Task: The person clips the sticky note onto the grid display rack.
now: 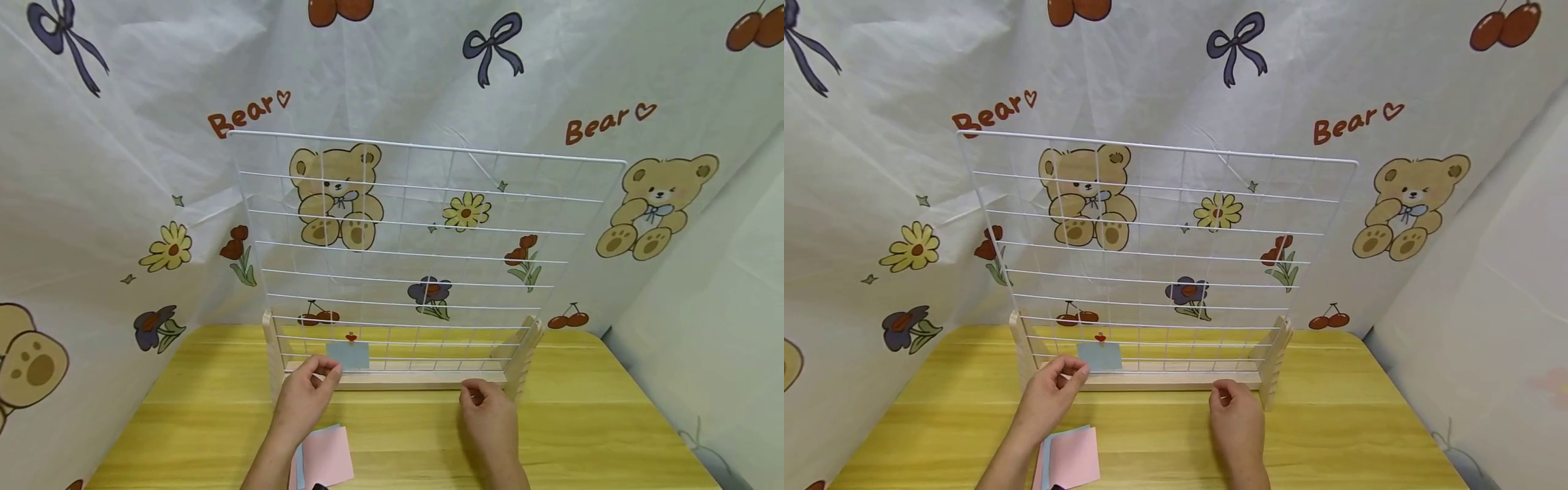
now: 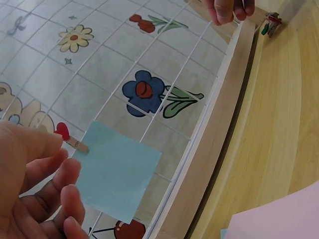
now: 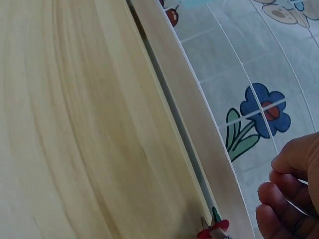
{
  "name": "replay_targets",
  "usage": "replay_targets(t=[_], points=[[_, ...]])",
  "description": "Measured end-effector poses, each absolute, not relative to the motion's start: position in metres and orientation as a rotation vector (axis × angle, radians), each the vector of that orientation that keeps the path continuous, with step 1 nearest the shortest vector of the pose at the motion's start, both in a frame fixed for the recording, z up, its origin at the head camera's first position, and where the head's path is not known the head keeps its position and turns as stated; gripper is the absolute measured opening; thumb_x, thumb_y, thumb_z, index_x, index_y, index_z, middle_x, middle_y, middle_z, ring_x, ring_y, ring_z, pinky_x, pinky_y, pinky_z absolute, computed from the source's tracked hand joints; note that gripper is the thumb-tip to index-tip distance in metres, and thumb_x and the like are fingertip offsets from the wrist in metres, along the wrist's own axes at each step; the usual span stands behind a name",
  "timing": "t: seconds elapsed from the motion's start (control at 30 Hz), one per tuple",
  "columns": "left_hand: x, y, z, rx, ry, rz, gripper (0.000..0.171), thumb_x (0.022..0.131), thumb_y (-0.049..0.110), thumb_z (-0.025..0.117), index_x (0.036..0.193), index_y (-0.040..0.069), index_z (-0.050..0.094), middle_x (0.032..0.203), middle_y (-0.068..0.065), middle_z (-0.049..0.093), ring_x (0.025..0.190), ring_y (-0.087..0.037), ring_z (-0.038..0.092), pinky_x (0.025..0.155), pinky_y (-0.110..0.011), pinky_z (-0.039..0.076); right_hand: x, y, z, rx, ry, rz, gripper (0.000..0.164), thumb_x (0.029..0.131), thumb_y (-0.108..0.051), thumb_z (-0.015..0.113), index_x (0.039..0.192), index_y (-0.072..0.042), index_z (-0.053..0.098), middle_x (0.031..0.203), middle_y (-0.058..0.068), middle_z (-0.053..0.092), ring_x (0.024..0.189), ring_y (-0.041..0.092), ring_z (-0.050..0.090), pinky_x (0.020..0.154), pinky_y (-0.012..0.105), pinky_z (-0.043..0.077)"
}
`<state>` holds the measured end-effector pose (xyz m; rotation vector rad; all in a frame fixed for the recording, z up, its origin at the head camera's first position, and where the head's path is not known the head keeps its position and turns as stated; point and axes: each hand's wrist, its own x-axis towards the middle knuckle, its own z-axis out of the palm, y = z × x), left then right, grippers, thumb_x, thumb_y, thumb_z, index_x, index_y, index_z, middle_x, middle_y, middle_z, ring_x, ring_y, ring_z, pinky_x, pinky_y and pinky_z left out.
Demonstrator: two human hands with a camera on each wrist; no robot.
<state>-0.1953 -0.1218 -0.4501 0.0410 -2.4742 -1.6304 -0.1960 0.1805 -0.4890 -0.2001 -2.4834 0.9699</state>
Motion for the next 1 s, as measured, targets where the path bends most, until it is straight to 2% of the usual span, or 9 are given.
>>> replay_targets(t=[0.37,0.7,0.87,1.0], points=[[-0.185,-0.126,-0.45,-0.066,-2.576,-1.685,0.011,0.096,0.025,0.072,0.102,0.016,0.072,0.093,0.002,0.067,0.069,-0.01,0.056,0.058,-0.025,0.046,-0.199,0.198,-0.49,-0.263,-2.531,0.98,0.01,0.09,-0.009,0.071,0.095,-0.008,0.079,0.08,0.001,0.073,0.073,0.011,0.065,0.063,0.025,0.05],[-0.174,-0.14,-0.466,-0.276,-2.847,-1.437,0.016,0.095,0.028,0.072,0.102,0.014,0.07,0.092,0.004,0.068,0.066,-0.008,0.055,0.057,-0.024,0.046,-0.2,0.2,-0.491,-0.302,-2.558,0.998,0.01,0.091,-0.013,0.071,0.095,-0.009,0.079,0.08,0.0,0.073,0.073,0.01,0.064,0.061,0.024,0.049],[-0.17,-0.145,-0.464,-0.345,-2.976,-1.28,0.021,0.086,0.027,0.081,0.094,0.013,0.068,0.091,0.001,0.066,0.079,-0.013,0.056,0.067,-0.03,0.048,-0.199,0.202,-0.489,-0.307,-2.55,1.004,0.01,0.091,-0.012,0.07,0.095,-0.008,0.079,0.08,0.001,0.074,0.073,0.013,0.066,0.061,0.025,0.05],[-0.165,-0.142,-0.457,-0.323,-3.108,-1.14,0.036,0.074,0.028,0.09,0.096,0.013,0.066,0.097,-0.003,0.06,0.087,-0.021,0.052,0.074,-0.042,0.051,-0.198,0.206,-0.489,-0.339,-2.561,0.988,0.011,0.092,-0.014,0.07,0.096,-0.008,0.078,0.081,0.001,0.075,0.074,0.014,0.067,0.062,0.026,0.05]])
